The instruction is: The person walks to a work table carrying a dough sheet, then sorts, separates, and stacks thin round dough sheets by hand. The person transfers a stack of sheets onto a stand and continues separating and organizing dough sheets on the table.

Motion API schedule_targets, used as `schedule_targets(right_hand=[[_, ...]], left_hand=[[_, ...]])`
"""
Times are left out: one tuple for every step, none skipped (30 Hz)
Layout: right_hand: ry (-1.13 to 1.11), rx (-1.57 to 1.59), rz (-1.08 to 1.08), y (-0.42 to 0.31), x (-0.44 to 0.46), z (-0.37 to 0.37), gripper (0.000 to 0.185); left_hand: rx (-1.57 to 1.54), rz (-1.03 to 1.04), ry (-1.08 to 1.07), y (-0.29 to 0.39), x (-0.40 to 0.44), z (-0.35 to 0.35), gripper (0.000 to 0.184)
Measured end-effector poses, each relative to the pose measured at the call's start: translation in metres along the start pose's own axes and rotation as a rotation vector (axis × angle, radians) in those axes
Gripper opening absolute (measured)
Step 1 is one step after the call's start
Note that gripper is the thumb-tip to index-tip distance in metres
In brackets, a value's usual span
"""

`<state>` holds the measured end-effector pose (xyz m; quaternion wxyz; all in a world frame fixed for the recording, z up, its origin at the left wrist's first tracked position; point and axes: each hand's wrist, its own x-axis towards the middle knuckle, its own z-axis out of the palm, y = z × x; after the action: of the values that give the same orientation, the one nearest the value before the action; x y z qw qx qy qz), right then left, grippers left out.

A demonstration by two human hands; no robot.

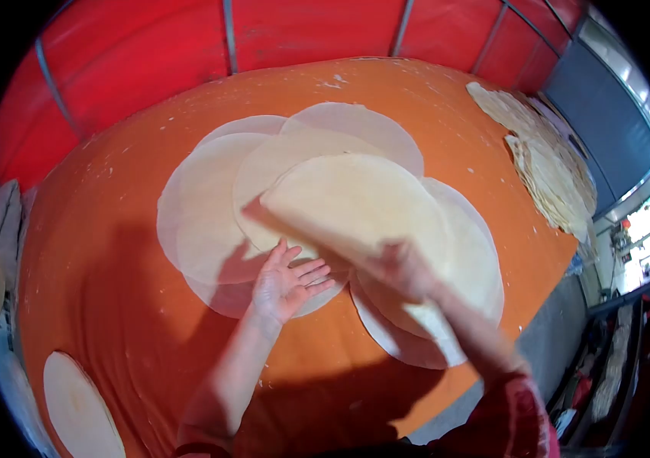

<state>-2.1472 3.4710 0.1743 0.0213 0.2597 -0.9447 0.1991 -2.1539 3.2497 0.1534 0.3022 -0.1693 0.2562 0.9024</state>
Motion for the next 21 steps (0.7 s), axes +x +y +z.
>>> schedule_targets(right_hand=[[0.015, 0.134, 0.051, 0.035, 0.010, -0.036, 0.012], [0.033, 0.267, 0.100, 0.068, 0.018, -0.070, 0.017], [0.431, 0.614, 0.217, 0.089, 0.022, -0.093, 0.023], [0.538, 0.840, 0.211, 0.084, 0.026, -0.136, 0.028], [0.476, 0.527, 0.187, 0.055, 0.022, -0.172, 0.022], [0.438, 0.213, 0.157, 0.026, 0.019, -0.208, 0.017], [0.417, -0.166, 0.278, 0.000, 0.016, -0.226, 0.015], [0.420, -0.171, 0.290, -0.008, 0.010, -0.228, 0.015], [0.472, -0.353, 0.094, -0.015, 0.002, -0.228, 0.015], [0.517, -0.532, -0.108, -0.018, -0.006, -0.227, 0.016], [0.450, -0.571, -0.020, -0.004, -0.015, -0.218, 0.023], [0.450, -0.540, -0.025, -0.003, -0.023, -0.198, 0.027], [0.359, -0.604, 0.055, -0.011, -0.033, -0.179, 0.029], [0.241, -0.618, 0.227, -0.010, -0.041, -0.154, 0.027], [0.333, -0.581, -0.004, 0.006, -0.053, -0.126, 0.025], [0.234, -0.541, 0.080, 0.015, -0.062, -0.108, 0.024], [0.076, -0.426, 0.242, 0.021, -0.066, -0.098, 0.021], [0.034, -0.262, 0.335, 0.038, -0.069, -0.085, 0.016], [0.018, -0.088, 0.367, 0.064, -0.075, -0.079, 0.011], [0.196, -0.198, 0.335, 0.111, -0.094, -0.066, 0.026], [0.196, 0.237, 0.404, 0.148, -0.098, -0.081, 0.033]], left_hand=[[0.042, -0.003, 0.092, -0.004, 0.004, -0.001, 0.052], [0.055, -0.023, 0.108, -0.011, 0.004, -0.002, 0.045], [0.064, -0.037, 0.099, -0.022, 0.006, -0.006, 0.045], [0.119, -0.065, 0.050, -0.033, 0.009, -0.012, 0.040], [0.171, -0.088, 0.002, -0.041, 0.012, -0.012, 0.035], [0.143, -0.112, 0.046, -0.048, 0.010, -0.002, 0.025], [0.146, -0.120, 0.043, -0.054, 0.013, 0.001, 0.025], [0.227, -0.077, 0.073, -0.060, 0.019, 0.001, 0.023], [0.309, -0.032, 0.103, -0.065, 0.024, 0.002, 0.021], [0.270, -0.033, 0.140, -0.065, 0.028, 0.004, 0.015], [0.275, -0.035, 0.138, -0.065, 0.029, 0.003, 0.015], [0.252, -0.039, 0.152, -0.063, 0.030, 0.001, 0.014], [0.231, -0.042, 0.170, -0.061, 0.031, -0.002, 0.013], [0.241, -0.059, 0.140, -0.060, 0.031, -0.007, 0.018], [0.246, -0.057, 0.145, -0.058, 0.029, -0.006, 0.018], [0.334, -0.037, 0.160, -0.056, 0.027, -0.001, 0.021], [0.423, -0.015, 0.176, -0.053, 0.025, 0.005, 0.024], [0.563, 0.123, 0.270, -0.048, 0.021, 0.017, 0.028], [0.565, 0.134, 0.272, -0.042, 0.027, 0.015, 0.028], [0.490, 0.219, 0.239, -0.033, 0.038, 0.008, 0.028], [0.411, 0.305, 0.208, -0.021, 0.045, 0.004, 0.028]])
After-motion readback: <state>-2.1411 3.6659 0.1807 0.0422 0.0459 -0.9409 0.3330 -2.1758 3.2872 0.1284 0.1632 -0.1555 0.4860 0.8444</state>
